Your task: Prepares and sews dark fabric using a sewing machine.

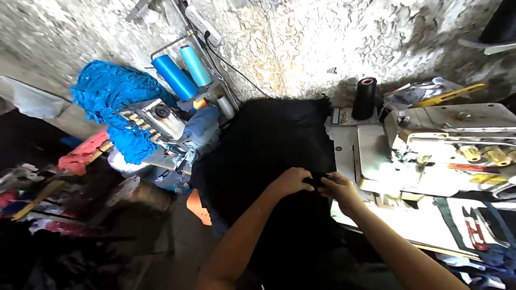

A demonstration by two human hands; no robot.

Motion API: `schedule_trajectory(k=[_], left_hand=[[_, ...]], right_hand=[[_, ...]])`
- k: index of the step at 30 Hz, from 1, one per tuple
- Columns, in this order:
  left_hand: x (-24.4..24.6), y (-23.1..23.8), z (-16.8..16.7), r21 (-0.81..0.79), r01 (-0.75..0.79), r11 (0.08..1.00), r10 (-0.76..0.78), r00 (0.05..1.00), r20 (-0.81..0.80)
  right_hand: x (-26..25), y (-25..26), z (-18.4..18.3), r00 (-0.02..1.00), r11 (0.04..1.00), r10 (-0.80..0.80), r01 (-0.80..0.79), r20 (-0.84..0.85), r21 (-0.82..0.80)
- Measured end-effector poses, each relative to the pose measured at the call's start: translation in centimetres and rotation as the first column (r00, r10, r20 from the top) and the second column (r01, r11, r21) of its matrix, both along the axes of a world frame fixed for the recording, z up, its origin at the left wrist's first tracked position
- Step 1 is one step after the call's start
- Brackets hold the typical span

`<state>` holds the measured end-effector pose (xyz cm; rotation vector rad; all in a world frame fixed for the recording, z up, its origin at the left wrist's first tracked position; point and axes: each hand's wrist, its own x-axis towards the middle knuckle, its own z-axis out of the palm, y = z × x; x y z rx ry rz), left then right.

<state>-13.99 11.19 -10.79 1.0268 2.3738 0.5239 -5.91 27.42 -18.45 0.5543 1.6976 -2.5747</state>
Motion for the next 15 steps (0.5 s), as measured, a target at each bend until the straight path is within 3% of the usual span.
schedule_trajectory(k=[3, 7, 10, 15], left_hand=[[0.6, -0.8, 0.4, 0.207, 0.009, 0.978, -0.008, 1.0, -0.006], [2.1, -1.1, 1.3, 0.501, 0.024, 0.865, 0.0, 0.999, -0.049], [3.1, -0.9, 2.5, 0.608, 0.091, 0.789, 0.048, 0.977, -0.208], [3.8, -0.9, 4.0, 0.769, 0.107, 0.631, 0.105, 0.969, -0.222]], right_hand=[[0.6, -0.5, 0.7, 0.999, 0.998, -0.033, 0.032, -0.019, -0.044], [1.9, -1.3, 3.2, 0.989, 0.997, -0.048, 0.04, -0.136, -0.062], [2.7, -1.8, 4.9, 0.964, 0.998, -0.06, 0.05, -0.261, -0.046], [3.2, -2.1, 7.1, 0.893, 0.989, -0.15, 0.136, -0.423, -0.065]])
